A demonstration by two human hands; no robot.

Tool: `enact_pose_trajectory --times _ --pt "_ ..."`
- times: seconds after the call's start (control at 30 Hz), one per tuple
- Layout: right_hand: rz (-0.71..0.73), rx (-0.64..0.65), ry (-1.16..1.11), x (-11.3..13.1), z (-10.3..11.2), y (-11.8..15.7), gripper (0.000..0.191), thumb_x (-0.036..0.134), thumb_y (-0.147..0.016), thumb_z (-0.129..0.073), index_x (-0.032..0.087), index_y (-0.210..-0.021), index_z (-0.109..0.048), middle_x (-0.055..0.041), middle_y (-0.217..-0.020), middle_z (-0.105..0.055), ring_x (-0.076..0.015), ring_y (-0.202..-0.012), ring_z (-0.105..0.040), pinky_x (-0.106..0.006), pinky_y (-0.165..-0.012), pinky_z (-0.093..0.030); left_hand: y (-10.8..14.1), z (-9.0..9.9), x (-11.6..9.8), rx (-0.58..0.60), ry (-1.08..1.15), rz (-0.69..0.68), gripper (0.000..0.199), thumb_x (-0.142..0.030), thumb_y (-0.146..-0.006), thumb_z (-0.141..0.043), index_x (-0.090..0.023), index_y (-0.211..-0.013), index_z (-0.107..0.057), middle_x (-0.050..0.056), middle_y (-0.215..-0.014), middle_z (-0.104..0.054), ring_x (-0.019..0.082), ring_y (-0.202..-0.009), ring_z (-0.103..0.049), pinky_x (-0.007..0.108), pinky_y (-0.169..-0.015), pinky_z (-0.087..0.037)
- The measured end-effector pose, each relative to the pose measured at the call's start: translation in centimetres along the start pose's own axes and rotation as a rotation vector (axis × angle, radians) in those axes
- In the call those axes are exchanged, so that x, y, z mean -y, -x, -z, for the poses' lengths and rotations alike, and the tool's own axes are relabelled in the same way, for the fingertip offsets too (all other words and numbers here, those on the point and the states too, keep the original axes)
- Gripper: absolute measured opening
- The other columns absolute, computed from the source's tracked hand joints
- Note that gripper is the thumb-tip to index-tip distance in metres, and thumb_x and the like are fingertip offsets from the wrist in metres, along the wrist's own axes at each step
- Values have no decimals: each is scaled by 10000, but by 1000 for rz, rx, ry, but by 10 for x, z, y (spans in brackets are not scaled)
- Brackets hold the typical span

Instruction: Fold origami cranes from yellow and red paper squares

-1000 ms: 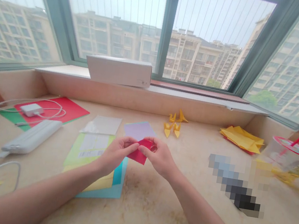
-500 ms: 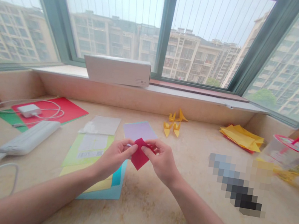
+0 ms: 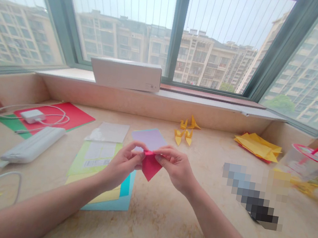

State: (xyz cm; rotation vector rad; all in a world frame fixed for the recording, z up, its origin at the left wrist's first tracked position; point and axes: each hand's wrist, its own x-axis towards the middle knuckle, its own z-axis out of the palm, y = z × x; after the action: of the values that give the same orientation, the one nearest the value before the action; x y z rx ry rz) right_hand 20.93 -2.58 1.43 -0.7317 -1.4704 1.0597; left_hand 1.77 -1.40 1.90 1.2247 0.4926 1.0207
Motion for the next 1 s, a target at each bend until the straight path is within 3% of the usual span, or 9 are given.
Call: enact_pose_trajectory --times 0.23,0.43,0.63,0.8,1.0 --pt "14 117 132 7 6 4 179 336 -893 -697 281 -1030 -798 -76 -1059 -633 -205 -1019 -609 -341 -874 -525 2 2 2 -19 -47 -42 262 -390 -866 -685 -158 -825 -570 21 -788 -701 133 -706 -668 256 -698 -542" --pt "57 144 245 5 3 6 188 348 -908 -674 267 -1032 -789 -84 -1085 -632 -224 -1056 -614 -384 -942 -506 2 0 5 -72 -145 -19 316 -407 -856 -716 -176 -948 -520 32 -741 -725 139 -655 -668 229 -637 -507" --pt "-97 26 61 7 2 4 326 403 -897 -683 232 -1173 -655 -53 -944 -712 -161 -800 -650 -308 -731 -536 -2 3 4 -118 -132 -56 406 -389 -847 -732 -180 -1098 -490 59 -793 -749 168 -691 -694 274 -681 -531" --pt "-197 26 119 9 8 0 353 474 -896 -660 143 -1005 -718 -28 -655 -694 -136 -601 -625 -286 -621 -521 -3 5 5 -113 -165 -78 372 -384 -858 -719 -171 -1089 -519 73 -833 -755 176 -731 -700 277 -696 -533" --pt "-141 -85 143 7 5 0 352 455 -819 -745 152 -997 -737 -25 -659 -714 -150 -586 -647 -311 -607 -553 -2 4 5 -98 -157 -65 343 -364 -859 -719 -156 -1085 -565 88 -883 -760 200 -803 -718 327 -771 -558"
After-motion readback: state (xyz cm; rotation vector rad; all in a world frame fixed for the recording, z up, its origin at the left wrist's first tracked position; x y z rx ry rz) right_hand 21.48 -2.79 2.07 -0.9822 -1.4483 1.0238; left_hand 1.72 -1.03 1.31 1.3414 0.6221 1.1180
